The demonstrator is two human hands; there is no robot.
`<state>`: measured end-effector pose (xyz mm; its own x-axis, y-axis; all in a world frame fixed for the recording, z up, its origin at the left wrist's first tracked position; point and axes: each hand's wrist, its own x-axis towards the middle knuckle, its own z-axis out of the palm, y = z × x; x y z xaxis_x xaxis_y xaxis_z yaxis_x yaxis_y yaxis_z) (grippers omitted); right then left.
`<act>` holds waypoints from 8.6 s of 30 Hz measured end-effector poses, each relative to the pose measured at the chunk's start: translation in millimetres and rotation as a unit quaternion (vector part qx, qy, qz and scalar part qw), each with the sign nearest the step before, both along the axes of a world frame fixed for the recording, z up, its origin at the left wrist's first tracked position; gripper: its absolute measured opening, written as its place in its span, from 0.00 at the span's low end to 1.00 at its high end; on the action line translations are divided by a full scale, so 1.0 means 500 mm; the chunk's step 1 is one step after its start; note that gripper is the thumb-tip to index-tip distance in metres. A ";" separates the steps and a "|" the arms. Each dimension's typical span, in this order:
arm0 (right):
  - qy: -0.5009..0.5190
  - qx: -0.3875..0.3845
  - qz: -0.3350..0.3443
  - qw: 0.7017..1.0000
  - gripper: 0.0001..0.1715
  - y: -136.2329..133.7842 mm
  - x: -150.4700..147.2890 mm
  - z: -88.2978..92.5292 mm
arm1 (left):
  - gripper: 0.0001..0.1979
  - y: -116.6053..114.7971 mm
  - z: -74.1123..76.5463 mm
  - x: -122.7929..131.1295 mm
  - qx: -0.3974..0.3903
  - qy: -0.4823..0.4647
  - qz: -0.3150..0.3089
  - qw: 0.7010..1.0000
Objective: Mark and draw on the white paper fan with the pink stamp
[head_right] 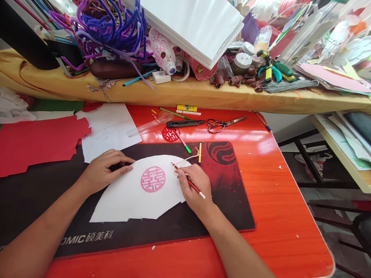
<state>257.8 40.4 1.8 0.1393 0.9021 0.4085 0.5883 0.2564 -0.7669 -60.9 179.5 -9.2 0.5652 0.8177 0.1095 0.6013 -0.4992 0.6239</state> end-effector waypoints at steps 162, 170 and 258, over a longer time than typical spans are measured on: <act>0.008 -0.010 -0.057 0.998 0.13 -0.011 0.014 0.009 | 0.21 0.001 0.001 0.002 -0.002 0.001 -0.001 1.000; 0.006 -0.022 -0.063 0.998 0.15 -0.013 0.018 0.009 | 0.22 0.003 0.004 0.002 -0.007 0.015 -0.001 1.000; 0.007 -0.001 -0.052 0.999 0.13 -0.021 0.024 0.011 | 0.17 0.002 -0.001 -0.001 -0.010 -0.008 -0.005 1.000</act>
<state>269.9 30.1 7.3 0.2380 0.8832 0.4041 0.6015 0.1926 -0.7753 -61.1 180.4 -9.5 0.5712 0.8145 0.1017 0.5867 -0.4918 0.6434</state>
